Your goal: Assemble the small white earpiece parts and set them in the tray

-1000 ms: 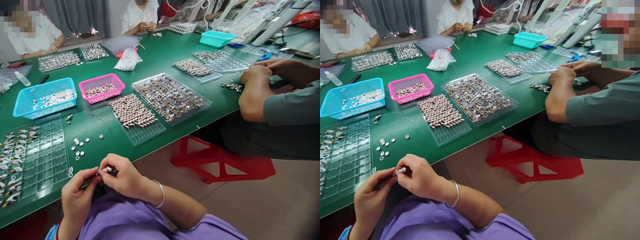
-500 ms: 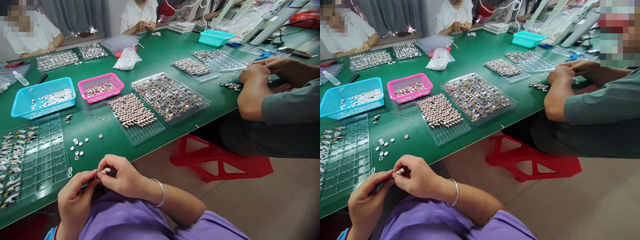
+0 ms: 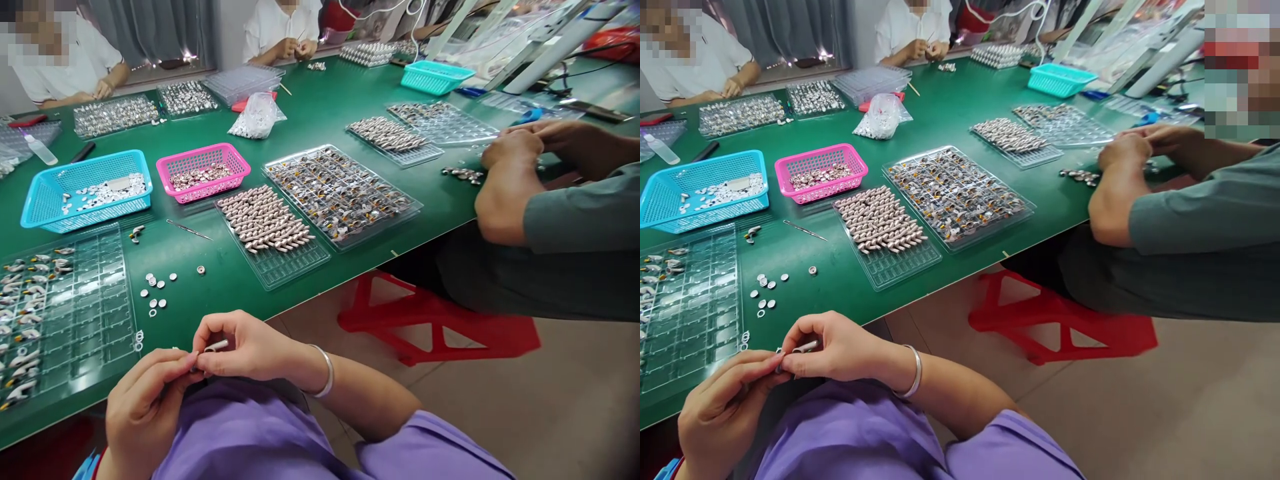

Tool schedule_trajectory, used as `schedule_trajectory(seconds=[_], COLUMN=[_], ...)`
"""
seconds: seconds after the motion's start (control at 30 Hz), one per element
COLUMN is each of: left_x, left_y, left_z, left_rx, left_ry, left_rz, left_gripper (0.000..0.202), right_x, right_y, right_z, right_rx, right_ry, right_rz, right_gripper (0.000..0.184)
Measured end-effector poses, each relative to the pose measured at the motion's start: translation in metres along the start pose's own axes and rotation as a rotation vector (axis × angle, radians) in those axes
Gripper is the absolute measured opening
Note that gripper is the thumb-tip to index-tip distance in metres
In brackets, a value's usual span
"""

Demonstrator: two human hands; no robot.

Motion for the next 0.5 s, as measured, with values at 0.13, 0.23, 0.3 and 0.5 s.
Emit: schedule_trajectory(seconds=[0.13, 0.23, 0.3, 0.5], left_x=[0.002, 0.003, 0.004, 0.008], left_y=[0.001, 0.002, 0.003, 0.004], left_z=[0.000, -0.001, -0.002, -0.004], left_rx=[-0.062, -0.077, -0.080, -0.132], left_ry=[0.017, -0.015, -0.027, -0.017], left_rz=[-0.076, -0.099, -0.129, -0.234], left_gripper=[0.027, 0.030, 0.031, 0.032], right_x=[-0.002, -0.004, -0.005, 0.008], right_y=[-0.001, -0.001, 0.000, -0.011], right_z=[0.001, 0.002, 0.002, 0.000], right_rx=[0.045, 0.058, 0.069, 0.087], right_ry=[-0.012, 0.042, 0.054, -0.061], right_rz=[0.072, 0.092, 0.099, 0.235], right_gripper=[0.032, 0.032, 0.030, 0.024])
Point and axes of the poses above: each hand's wrist, its own z-axis towards the middle knuckle, its own x-axis out of the palm, y = z × x, the point moved 1 cm from there along z, towards the middle knuckle, and after that the axes turned 8 degrees about x, right-handed, at the moved point
